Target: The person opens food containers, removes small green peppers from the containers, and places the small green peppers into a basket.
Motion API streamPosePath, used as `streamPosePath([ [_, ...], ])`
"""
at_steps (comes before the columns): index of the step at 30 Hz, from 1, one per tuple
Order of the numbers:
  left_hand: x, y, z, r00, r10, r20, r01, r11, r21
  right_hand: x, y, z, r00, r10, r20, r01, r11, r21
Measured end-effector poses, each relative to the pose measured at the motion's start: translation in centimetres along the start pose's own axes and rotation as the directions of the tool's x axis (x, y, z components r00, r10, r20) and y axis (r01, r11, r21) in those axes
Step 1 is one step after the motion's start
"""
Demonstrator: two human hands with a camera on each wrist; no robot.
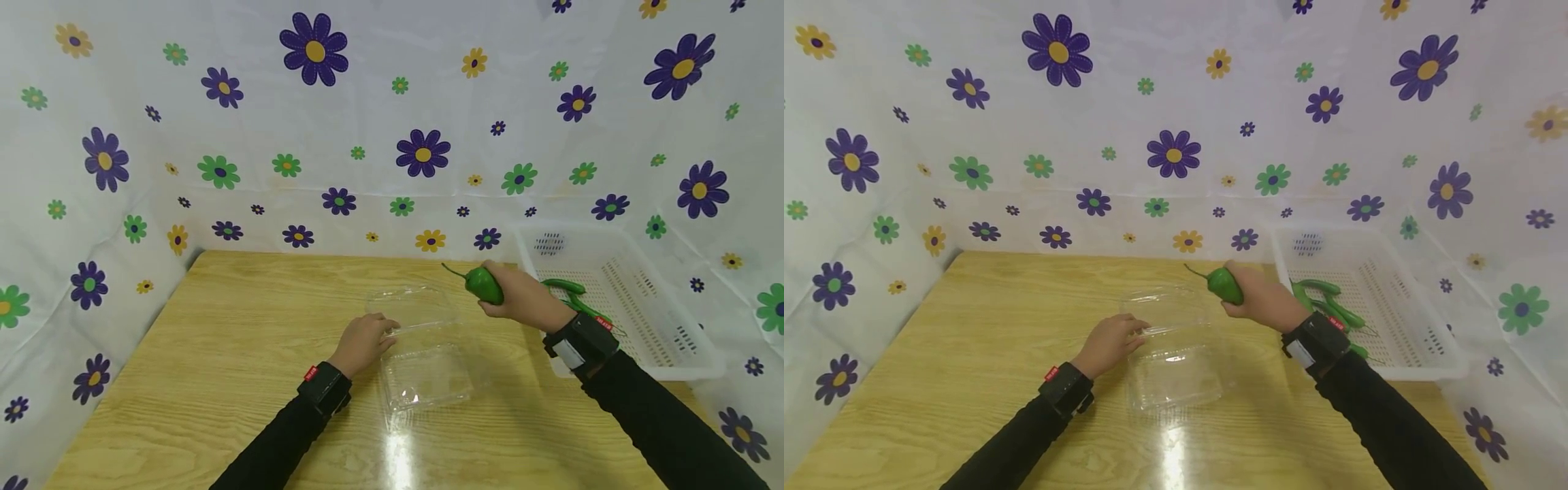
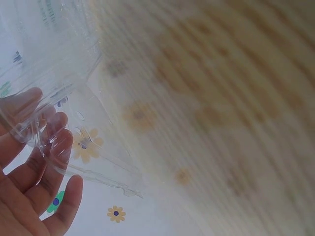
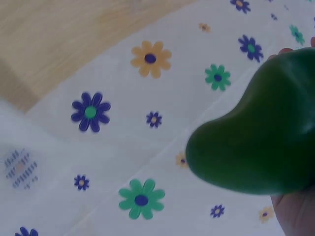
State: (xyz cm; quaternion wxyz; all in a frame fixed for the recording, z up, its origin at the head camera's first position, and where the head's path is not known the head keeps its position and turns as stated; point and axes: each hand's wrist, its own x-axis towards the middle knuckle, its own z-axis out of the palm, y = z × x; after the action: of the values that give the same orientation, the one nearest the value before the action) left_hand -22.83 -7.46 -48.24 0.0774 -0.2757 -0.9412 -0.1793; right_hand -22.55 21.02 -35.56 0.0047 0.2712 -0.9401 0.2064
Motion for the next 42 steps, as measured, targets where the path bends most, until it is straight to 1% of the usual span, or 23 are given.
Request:
streamPosePath([
  [4, 0.0, 0.0, 0.1, 1.000, -0.003, 0.007, 0.003, 1.000, 0.000, -0.3, 1.2, -1.6, 0.997, 0.070, -0.016, -0.070, 0.998, -0.001],
  [9, 0.0, -0.1, 0.3, 1.000, -0.014, 0.017, 0.014, 1.000, 0.010, -0.6, 3.1, -3.4, 0.986, 0.156, -0.051, -0.156, 0.988, -0.007],
  [14, 0.0, -0.1, 0.1, 1.000, -0.018, 0.022, 0.017, 1.000, 0.024, -1.1, 4.8, -5.2, 0.979, 0.179, -0.099, -0.181, 0.983, -0.018],
  [19, 0.1, 0.1, -0.1, 1.000, -0.013, 0.011, 0.013, 1.000, 0.002, -1.8, 6.6, -6.6, 0.969, 0.200, -0.143, -0.203, 0.979, -0.008],
  [21, 0.1, 0.1, -0.1, 1.000, -0.012, 0.008, 0.012, 1.000, -0.003, -2.1, 7.4, -6.9, 0.962, 0.225, -0.153, -0.226, 0.974, 0.014],
  [28, 0.2, -0.1, 0.3, 1.000, -0.007, 0.006, 0.007, 0.999, 0.032, -3.1, 9.3, -7.6, 0.932, 0.321, -0.169, -0.302, 0.945, 0.127],
  [30, 0.2, -0.1, 0.3, 1.000, -0.010, 0.009, 0.009, 1.000, 0.020, -3.3, 9.7, -7.7, 0.924, 0.344, -0.165, -0.316, 0.933, 0.173],
  [32, 0.2, 0.0, 0.2, 1.000, -0.008, 0.007, 0.008, 1.000, 0.015, -3.5, 10.2, -7.8, 0.913, 0.379, -0.149, -0.341, 0.912, 0.228],
  [36, 0.2, 0.1, 0.1, 1.000, -0.008, 0.007, 0.008, 1.000, 0.009, -3.9, 11.4, -7.7, 0.881, 0.462, -0.099, -0.410, 0.851, 0.330],
  [39, 0.2, 0.1, 0.2, 1.000, -0.010, 0.010, 0.010, 1.000, 0.013, -4.3, 12.4, -7.4, 0.858, 0.510, -0.063, -0.454, 0.810, 0.370],
  [42, 0.2, 0.1, 0.3, 1.000, -0.014, 0.015, 0.013, 1.000, 0.020, -4.8, 13.3, -7.1, 0.838, 0.544, -0.045, -0.489, 0.786, 0.378],
])
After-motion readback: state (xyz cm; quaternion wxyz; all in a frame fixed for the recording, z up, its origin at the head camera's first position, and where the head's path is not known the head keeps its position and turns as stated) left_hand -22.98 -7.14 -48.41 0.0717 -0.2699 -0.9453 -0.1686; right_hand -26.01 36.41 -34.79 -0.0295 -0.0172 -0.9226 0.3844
